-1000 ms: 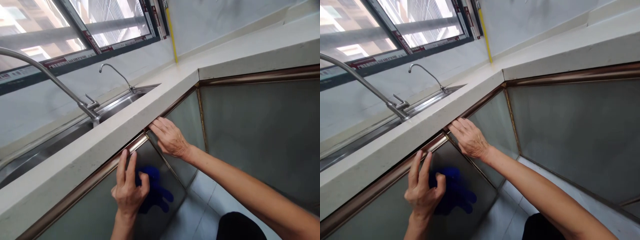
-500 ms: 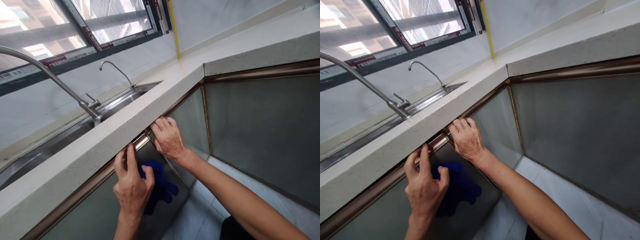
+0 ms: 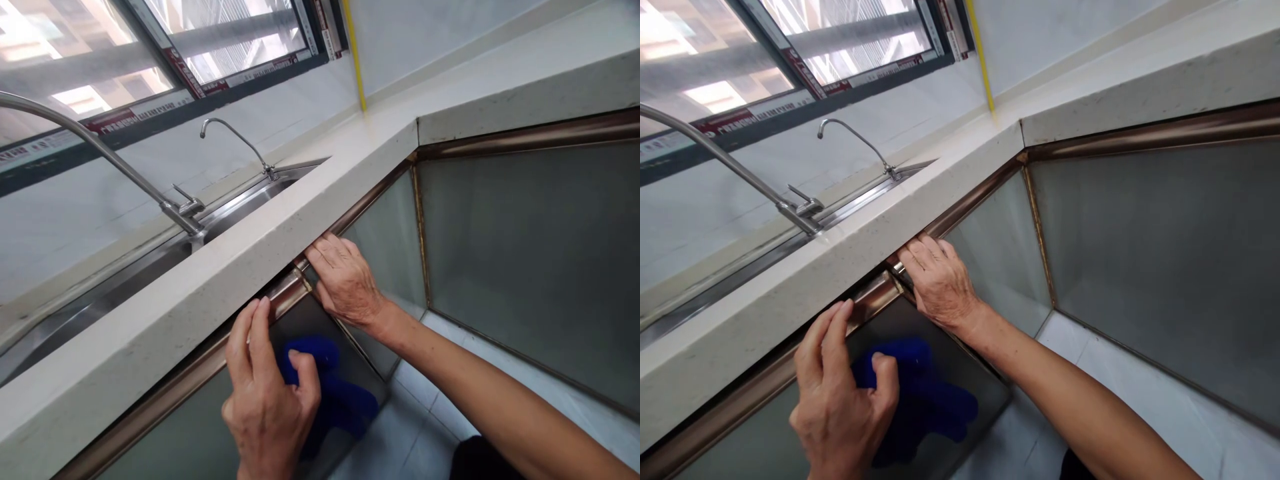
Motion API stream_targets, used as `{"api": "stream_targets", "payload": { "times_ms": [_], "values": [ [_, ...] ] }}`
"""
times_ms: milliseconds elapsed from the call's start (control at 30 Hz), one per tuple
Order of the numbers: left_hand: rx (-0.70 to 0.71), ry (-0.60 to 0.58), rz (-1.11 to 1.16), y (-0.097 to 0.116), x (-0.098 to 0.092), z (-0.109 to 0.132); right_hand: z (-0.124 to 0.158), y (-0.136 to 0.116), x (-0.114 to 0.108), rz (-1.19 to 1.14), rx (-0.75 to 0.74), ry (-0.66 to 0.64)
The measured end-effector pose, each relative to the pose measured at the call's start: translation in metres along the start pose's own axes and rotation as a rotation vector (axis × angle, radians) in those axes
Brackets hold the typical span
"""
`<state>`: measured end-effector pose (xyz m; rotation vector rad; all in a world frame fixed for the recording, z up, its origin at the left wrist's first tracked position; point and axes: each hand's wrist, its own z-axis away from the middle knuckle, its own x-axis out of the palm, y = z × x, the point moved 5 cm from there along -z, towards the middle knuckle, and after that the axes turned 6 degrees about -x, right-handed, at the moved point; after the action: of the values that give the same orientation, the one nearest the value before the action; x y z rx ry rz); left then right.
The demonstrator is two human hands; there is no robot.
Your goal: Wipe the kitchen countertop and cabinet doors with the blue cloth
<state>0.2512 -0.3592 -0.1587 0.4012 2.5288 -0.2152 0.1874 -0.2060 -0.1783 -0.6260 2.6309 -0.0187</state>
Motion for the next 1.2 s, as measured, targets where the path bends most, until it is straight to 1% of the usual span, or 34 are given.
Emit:
{"api": "stream_targets", "payload": {
  "times_ms": [200, 533, 667, 867, 1067, 1200],
  "values": [
    [-0.011, 0.015, -0.012, 0.000, -0.001, 0.002, 0.004, 0.001, 0.000, -0.007, -0.006, 0.047],
    [-0.052, -0.048, 0.039, 0.004, -0.010, 0.004, 0.006, -0.002, -0.001, -0.006, 0.058, 0.064],
    [-0.067, -0.039, 0.031, 0.006, -0.014, 0.003, 0.008, -0.001, -0.002, 0.002, 0.065, 0.078],
    [-0.083, -0.018, 0.034, 0.010, -0.013, 0.002, 0.015, -0.002, -0.015, 0.007, 0.044, 0.142],
    [-0.178, -0.002, 0.047, 0.013, -0.010, 0.001, 0.017, -0.005, -0.025, -0.026, 0.041, 0.142],
    [-0.169, 0.017, 0.042, 0.011, -0.005, 0.000, 0.019, -0.007, -0.027, -0.035, 0.048, 0.185]
  ]
}}
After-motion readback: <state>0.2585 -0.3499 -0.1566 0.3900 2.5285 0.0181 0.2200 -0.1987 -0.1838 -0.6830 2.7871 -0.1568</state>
